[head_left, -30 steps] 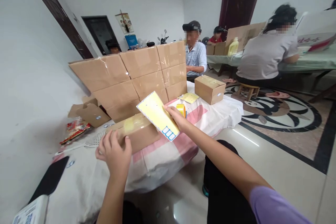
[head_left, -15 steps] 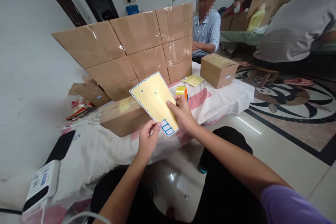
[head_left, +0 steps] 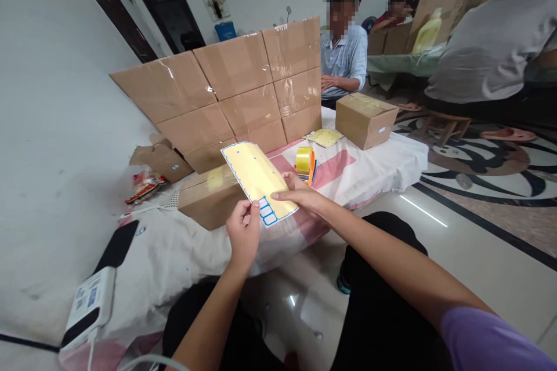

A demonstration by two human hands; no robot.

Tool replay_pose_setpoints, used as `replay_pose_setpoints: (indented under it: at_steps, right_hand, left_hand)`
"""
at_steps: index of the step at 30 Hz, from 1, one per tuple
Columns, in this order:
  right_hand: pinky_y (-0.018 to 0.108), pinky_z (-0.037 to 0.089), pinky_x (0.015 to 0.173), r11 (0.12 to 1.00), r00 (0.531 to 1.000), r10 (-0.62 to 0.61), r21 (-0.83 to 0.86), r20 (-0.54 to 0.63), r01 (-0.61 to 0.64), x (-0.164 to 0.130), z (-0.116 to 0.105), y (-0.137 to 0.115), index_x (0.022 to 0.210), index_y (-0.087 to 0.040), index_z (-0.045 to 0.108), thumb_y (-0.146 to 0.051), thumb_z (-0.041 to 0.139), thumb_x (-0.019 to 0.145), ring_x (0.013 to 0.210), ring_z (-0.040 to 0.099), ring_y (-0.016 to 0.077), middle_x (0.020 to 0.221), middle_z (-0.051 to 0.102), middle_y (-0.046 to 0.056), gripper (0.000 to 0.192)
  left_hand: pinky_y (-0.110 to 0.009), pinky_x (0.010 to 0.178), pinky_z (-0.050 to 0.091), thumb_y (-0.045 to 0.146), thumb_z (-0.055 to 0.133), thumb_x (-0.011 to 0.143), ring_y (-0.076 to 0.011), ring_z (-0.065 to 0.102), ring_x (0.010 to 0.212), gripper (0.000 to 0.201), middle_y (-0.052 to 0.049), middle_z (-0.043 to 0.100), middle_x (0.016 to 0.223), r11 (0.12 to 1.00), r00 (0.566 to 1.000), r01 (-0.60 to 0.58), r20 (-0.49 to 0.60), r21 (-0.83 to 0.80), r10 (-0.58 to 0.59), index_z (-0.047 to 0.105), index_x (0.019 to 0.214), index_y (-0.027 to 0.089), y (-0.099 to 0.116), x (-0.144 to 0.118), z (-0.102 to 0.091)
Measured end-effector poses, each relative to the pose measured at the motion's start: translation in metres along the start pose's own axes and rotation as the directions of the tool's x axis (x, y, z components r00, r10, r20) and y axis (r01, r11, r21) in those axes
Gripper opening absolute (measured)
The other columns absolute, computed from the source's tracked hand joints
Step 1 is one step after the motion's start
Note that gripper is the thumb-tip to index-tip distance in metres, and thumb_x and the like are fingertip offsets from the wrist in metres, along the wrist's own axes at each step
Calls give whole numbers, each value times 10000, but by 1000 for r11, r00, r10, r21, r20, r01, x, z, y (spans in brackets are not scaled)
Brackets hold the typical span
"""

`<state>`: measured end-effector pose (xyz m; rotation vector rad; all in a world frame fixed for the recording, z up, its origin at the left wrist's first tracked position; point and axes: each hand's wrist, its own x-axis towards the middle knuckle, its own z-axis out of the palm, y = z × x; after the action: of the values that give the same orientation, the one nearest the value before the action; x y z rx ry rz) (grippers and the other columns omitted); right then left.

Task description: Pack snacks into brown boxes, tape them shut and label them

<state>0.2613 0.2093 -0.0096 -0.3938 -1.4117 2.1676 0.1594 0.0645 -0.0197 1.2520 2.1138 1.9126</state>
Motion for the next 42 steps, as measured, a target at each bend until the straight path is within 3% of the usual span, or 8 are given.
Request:
replay_pose_setpoints:
  at_steps: [3, 5, 8, 11, 20, 29, 35, 42]
  right_hand:
    - [388, 528, 903, 976, 980, -154, -173, -125, 131, 7, -3, 9, 1199, -282, 418, -347, 914, 508, 972, 639, 189, 1086, 610, 19, 852]
    - [435, 489, 973, 896, 932, -323, -371, -167, 244, 8, -6, 12, 1279, -272, 408, -356, 893, 549, 1073, 596, 222, 1185, 561, 66, 880]
    - [483, 414, 1060, 610, 804, -594, -657, -9, 443, 0, -5, 10, 1172, -251, 541, -327, 822, 696, 1194, 526, 265, 1236, 548, 93, 559]
    - [453, 432, 1026, 425, 736, -648, -710, 194, 561, -10, 2, 8, 1020, -245, 635, -314, 725, 831, 1130, 565, 249, 1121, 609, 75, 220]
    - [406, 482, 942, 390, 715, -660, -707, 233, 590, -13, 12, 21, 1043, -220, 665, -285, 711, 853, 1056, 607, 234, 1077, 635, 83, 206]
    - [402, 498, 904, 344, 716, -673, -778, 187, 526, -17, 14, 25, 1033, -207, 697, -231, 683, 867, 1011, 611, 231, 1029, 644, 78, 168]
    - [417, 470, 885, 208, 654, -728, -843, 206, 496, -18, 10, 26, 1050, -217, 703, -240, 648, 899, 1013, 592, 239, 1057, 650, 87, 163]
    - [395, 440, 849, 118, 590, -770, -853, 245, 509, -19, 10, 26, 1010, -211, 689, -259, 611, 939, 995, 579, 226, 1020, 655, 81, 116]
  left_hand:
    - [-210, 569, 404, 417, 581, 918, -110, 499, 576, 301, 41, 511, 606, 1000, 999, -5, -40, 0, 5, 542, 725, 190, 2, 2, -1]
    - [-207, 584, 429, 409, 593, 911, -111, 531, 593, 284, 35, 544, 625, 1000, 998, -8, -58, -16, 7, 557, 739, 186, 2, 4, -2]
    - [-215, 640, 476, 403, 622, 896, -125, 593, 669, 246, 10, 625, 708, 998, 997, -3, -74, -55, -1, 605, 803, 175, 2, 7, -3]
    - [-229, 680, 505, 412, 637, 890, -137, 617, 719, 246, -9, 661, 767, 995, 998, 19, -60, -98, -25, 631, 845, 170, -1, 9, -3]
    - [-252, 771, 530, 403, 708, 853, -153, 643, 843, 245, -25, 681, 888, 915, 991, 130, 18, -382, -133, 680, 938, 175, -12, 10, 6]
    - [-273, 859, 530, 303, 846, 721, -159, 675, 919, 282, -35, 724, 942, 750, 953, 300, 154, -589, -260, 681, 915, 183, -10, 8, 15]
    - [-363, 994, 506, 303, 865, 698, -209, 675, 1057, 351, -72, 736, 1044, 714, 943, 322, 145, -622, -299, 707, 981, 169, -5, 5, 21]
    - [-386, 994, 511, 303, 866, 695, -222, 678, 1062, 376, -85, 738, 1066, 722, 941, 326, 137, -611, -309, 711, 1011, 168, -8, 3, 25]
